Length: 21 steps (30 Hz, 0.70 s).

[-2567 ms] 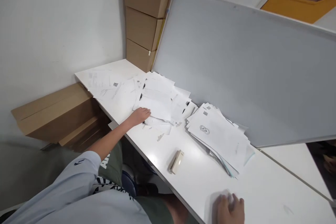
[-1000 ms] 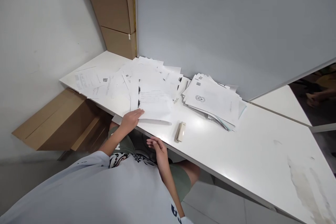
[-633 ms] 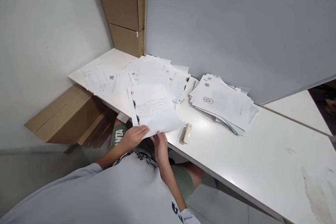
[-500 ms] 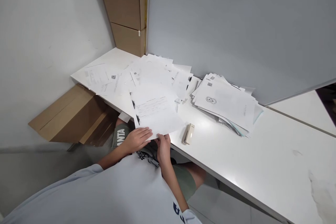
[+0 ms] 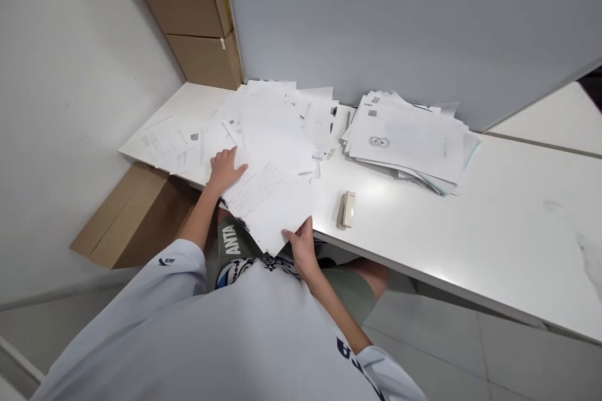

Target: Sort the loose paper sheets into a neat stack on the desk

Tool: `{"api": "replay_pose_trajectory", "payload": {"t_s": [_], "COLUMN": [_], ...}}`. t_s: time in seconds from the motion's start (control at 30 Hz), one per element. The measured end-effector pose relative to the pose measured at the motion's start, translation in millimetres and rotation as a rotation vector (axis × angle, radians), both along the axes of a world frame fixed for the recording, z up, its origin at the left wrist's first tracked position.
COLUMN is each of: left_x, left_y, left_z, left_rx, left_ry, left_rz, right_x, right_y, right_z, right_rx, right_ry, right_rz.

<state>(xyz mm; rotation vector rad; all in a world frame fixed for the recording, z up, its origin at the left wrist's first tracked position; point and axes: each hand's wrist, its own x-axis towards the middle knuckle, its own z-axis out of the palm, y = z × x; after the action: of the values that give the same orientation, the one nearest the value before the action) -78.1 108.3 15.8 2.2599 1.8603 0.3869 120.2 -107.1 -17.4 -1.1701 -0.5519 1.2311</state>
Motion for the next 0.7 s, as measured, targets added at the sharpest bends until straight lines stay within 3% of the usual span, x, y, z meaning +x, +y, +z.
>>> {"api": "replay_pose_trajectory", "payload": {"t_s": [0.1,0.2,0.3,0.43,0.53,0.6,0.7], "left_x": [5,1,-8,-16,-15,-12,-6], "left_y": [-1,-6,-11,-15,-16,-15,-14], "left_z": [0.5,5.9,15.9,32.9,37.4,32.2,14.7], "left_rx": [-0.079,-0.273,-0.375,-0.186,-0.056,0.054,0.274], "left_ry": [-0.070,-0.324,-0.569,-0.843,-1.041,-1.125,-1.192], "left_rz": [0.056,0.075,0.016,-0.027,-0.088,-0.103,0.015], "right_x": [4,9,19,42,58,64,62], "right_y": [-3,-2,3,13,24,32,38], "right_z": [-0.6,-4.5,-2.8,15.9,30.9,33.5,23.0], "right_rx": [-0.045,-0.172,-0.184,-0.111,0.040,0.159,0.247], "right_ry": [-0.017,-0.027,-0.092,-0.239,-0.331,-0.376,-0.432], "right_rz": [-0.016,-0.081,-0.141,-0.184,-0.263,-0.292,-0.282]}}
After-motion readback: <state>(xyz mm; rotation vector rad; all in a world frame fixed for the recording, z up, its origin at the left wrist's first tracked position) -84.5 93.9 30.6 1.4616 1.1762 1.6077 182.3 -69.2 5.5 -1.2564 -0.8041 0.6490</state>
